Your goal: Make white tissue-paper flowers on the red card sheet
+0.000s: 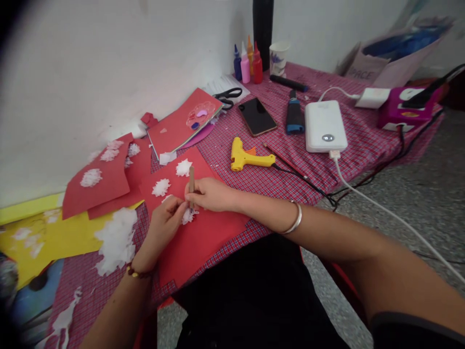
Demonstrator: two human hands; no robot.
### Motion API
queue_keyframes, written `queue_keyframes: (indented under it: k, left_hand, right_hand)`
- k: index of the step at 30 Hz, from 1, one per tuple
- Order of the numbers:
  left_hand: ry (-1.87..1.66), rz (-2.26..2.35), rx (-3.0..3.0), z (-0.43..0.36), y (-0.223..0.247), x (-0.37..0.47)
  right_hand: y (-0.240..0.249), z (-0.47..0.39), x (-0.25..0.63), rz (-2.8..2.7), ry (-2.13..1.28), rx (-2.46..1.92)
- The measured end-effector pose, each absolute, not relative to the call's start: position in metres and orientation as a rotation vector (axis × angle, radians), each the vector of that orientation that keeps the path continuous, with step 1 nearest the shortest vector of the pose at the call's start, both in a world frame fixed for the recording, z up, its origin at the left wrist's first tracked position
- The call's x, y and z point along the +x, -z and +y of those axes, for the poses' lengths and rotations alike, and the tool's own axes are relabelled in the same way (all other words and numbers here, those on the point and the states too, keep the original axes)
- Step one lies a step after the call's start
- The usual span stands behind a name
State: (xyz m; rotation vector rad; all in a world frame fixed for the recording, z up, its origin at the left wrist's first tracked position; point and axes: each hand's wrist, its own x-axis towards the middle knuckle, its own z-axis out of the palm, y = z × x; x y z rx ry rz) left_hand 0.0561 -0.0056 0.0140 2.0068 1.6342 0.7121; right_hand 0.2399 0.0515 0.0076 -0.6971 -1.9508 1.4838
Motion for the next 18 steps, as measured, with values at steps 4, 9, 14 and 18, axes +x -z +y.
queue_keyframes:
  k: [4, 9, 14, 18]
  left_hand:
    - [-0.762, 1.648, 1.960, -0.008, -0.018, 0.059]
    - [-0.902, 1.605, 1.775, -0.013, -0.021, 0.053]
    - [-1.328, 1.704, 1.562, -0.013, -0.044, 0.005]
    - [-1.305, 1.934, 1.543, -0.028, -0.065, -0.040]
  right_hand:
    - [-0.004, 0.051, 0.238, -1.952, -1.479, -0.665]
    - [-0.002, 0.056, 0.238, -1.614, -1.712, -0.751]
    - [-0.007, 0.063, 0.240, -1.183, -1.789, -0.875]
    - [-0.011, 0.061, 0.239, -1.246, -1.804, -0.905]
